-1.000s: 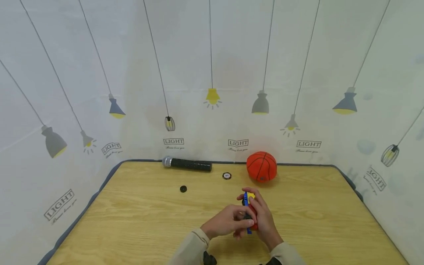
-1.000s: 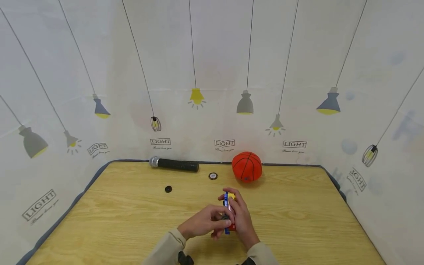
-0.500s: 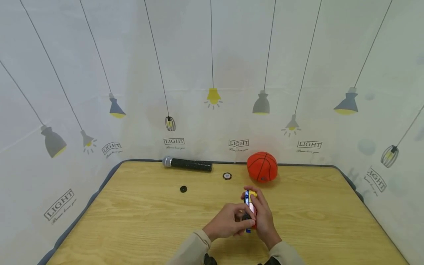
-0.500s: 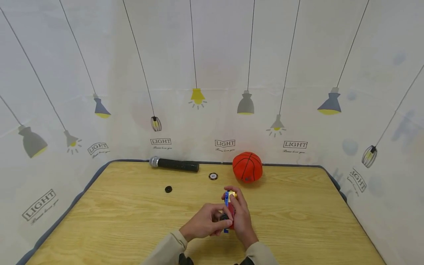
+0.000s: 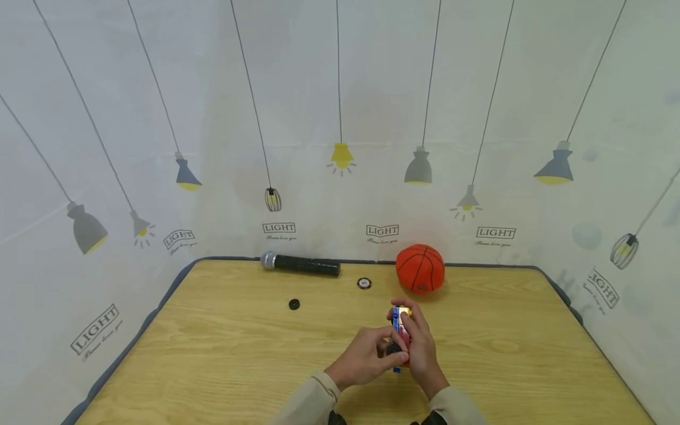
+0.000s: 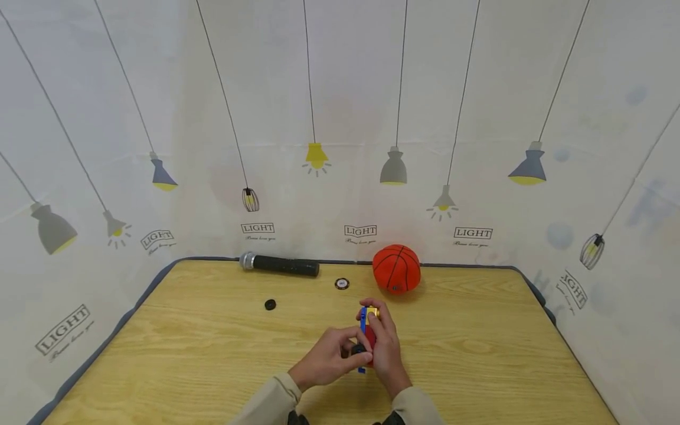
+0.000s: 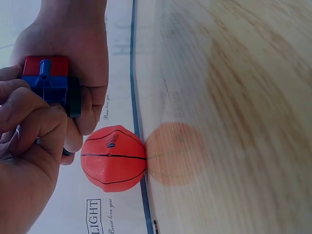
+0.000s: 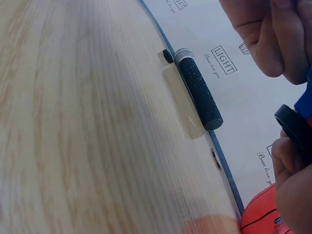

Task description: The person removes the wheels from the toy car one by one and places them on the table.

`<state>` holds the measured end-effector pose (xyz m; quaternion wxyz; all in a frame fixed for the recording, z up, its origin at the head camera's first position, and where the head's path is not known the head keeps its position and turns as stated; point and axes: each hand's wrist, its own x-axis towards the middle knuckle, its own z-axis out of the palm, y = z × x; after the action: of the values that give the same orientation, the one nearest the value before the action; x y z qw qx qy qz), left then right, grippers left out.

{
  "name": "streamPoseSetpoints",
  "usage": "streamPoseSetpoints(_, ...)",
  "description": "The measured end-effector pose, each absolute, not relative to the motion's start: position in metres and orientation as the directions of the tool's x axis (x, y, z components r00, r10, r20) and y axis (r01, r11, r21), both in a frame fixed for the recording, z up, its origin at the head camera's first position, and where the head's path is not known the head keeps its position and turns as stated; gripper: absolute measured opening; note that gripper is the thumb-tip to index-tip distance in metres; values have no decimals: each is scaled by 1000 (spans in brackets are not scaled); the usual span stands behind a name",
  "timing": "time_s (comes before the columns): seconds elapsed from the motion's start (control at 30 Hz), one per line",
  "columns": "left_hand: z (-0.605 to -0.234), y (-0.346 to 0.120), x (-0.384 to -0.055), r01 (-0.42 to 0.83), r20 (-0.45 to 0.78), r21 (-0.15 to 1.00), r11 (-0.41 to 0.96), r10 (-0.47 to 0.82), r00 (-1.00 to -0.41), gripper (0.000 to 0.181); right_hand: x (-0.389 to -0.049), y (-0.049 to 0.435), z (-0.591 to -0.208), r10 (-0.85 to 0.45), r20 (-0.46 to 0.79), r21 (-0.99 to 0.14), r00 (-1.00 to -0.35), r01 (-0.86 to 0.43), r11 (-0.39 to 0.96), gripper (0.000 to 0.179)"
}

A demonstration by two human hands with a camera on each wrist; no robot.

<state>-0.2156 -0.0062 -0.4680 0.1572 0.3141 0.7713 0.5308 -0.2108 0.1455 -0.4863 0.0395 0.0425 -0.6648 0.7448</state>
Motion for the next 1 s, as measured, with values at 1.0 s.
streamPoseSetpoints(1.0, -475, -102, -250, 238, 49, 916, 324, 498, -866, 28, -212, 181, -486, 111, -40, -980, -993, 18, -200, 35)
